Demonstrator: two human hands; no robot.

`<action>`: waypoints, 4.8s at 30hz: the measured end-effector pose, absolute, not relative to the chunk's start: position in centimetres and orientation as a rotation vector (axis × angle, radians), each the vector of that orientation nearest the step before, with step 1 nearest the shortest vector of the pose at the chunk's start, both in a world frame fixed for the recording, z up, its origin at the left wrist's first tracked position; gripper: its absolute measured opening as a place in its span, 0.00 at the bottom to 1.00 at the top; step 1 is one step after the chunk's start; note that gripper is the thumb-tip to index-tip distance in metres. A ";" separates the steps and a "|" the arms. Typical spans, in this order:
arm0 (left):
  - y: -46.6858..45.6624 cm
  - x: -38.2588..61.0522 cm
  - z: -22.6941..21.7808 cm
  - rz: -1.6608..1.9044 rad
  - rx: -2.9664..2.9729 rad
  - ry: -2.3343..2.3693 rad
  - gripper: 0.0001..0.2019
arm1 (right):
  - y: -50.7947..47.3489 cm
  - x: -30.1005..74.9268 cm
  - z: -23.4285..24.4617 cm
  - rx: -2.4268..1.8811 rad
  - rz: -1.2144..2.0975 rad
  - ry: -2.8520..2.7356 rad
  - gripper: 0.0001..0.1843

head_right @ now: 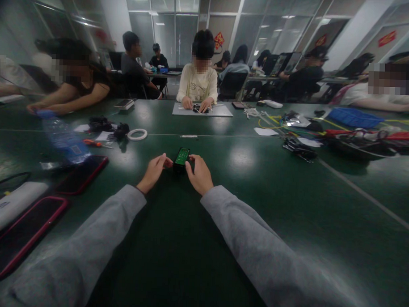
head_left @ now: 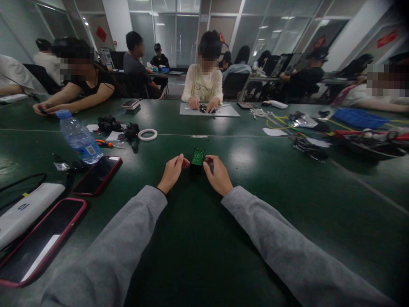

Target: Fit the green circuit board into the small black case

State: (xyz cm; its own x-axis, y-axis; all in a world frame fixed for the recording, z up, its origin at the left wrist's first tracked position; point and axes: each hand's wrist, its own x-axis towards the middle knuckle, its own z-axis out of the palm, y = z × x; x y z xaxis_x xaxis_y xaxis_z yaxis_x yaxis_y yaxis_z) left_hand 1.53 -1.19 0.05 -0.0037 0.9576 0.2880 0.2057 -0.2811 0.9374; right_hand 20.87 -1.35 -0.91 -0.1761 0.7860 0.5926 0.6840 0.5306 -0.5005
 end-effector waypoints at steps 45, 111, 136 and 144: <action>-1.0 1.5 -1.0 1.271 1.704 1.234 0.16 | -0.3 19.7 -1.7 -1.454 0.043 -2.148 0.34; -0.3 1.6 -2.4 1.215 1.756 1.331 0.29 | -0.6 19.7 -1.6 -1.217 0.130 -2.246 0.34; -0.7 1.7 -1.9 1.207 1.743 1.341 0.39 | -0.6 19.9 -1.4 -1.149 0.171 -2.207 0.33; -0.7 1.8 -1.8 1.194 1.698 1.336 0.52 | -0.6 20.0 -1.2 -1.114 0.226 -2.172 0.34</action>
State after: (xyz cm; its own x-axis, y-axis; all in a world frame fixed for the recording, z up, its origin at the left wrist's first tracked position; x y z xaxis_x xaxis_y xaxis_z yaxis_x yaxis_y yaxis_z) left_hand 1.84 -0.69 -1.81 0.0615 0.9649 0.2553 0.3615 -0.2599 0.8954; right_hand 19.98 -0.59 -1.22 -0.4054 0.7716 0.4902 0.6544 0.6193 -0.4337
